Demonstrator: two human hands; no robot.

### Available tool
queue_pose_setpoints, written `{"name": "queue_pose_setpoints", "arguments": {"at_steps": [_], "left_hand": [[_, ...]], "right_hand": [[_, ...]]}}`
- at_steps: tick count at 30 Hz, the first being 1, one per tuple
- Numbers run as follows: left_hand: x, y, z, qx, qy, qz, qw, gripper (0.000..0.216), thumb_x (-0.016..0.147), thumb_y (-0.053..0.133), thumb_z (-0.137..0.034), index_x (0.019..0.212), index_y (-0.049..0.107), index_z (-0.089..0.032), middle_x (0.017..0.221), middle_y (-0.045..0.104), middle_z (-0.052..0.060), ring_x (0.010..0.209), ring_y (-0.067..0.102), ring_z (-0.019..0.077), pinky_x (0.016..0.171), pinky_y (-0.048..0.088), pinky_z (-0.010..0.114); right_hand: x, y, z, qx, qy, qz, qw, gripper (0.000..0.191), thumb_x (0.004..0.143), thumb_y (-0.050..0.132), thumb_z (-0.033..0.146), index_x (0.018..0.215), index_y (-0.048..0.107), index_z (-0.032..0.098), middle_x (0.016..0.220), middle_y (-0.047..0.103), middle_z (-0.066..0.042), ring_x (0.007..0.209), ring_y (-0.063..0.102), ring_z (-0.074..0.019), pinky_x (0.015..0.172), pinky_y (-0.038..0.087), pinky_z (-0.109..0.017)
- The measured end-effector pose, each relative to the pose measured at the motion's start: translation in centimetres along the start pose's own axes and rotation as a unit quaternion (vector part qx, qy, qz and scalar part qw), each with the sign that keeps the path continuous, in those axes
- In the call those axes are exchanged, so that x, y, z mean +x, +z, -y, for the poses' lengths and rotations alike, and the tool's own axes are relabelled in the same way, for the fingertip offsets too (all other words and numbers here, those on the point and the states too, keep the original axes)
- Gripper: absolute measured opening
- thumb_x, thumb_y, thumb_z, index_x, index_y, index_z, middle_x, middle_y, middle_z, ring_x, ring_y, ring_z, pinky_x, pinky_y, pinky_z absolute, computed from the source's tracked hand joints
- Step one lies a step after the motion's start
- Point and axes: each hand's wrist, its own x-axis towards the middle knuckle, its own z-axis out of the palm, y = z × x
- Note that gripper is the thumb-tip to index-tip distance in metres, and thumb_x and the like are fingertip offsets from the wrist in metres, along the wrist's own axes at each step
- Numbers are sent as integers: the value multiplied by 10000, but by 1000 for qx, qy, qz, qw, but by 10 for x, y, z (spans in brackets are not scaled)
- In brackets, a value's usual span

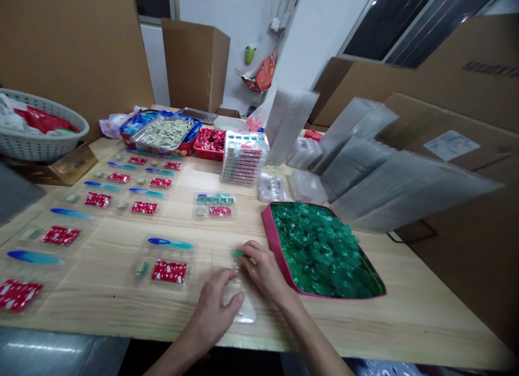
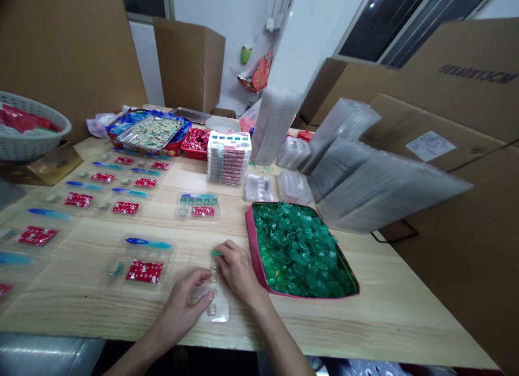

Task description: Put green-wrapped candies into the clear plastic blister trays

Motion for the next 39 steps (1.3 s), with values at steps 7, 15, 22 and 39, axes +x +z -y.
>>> {"name": "queue_pose_setpoints", "arguments": {"at_steps": [7,15,22,39], "left_hand": [[-5,7,18,83,85,-15,993,247,728,566,-166,970,617,-171,1095,639,124,1059,576,260,941,455,438],[-5,5,21,135,126,-15,983,225,747,556,-178,956,635,-160,1097,645,143,1047,602,258,911,502,428],[-2,5,36,185,204,-34,961,219,792,561,-303,953,661,-194,1055,674,128,983,648,268,821,560,425],[-5,4,36,167,194,-31,966,194,783,555,-274,920,664,-192,1070,668,134,1009,635,263,839,552,414]], "right_hand": [[10,-6,2,-73,-30,75,994,224,819,517,34,859,669,193,856,609,-29,757,586,-134,684,435,-213],[11,4,-2,-88,-39,87,992,195,839,517,58,815,669,178,843,613,-31,754,587,-131,678,428,-211],[0,-15,13,-97,-27,70,992,317,826,516,63,1099,596,203,949,635,-37,848,606,-151,720,441,-223],[-41,-99,-33,-104,100,-124,982,130,789,532,150,873,623,189,858,651,-51,857,585,-206,786,424,-335]]}}
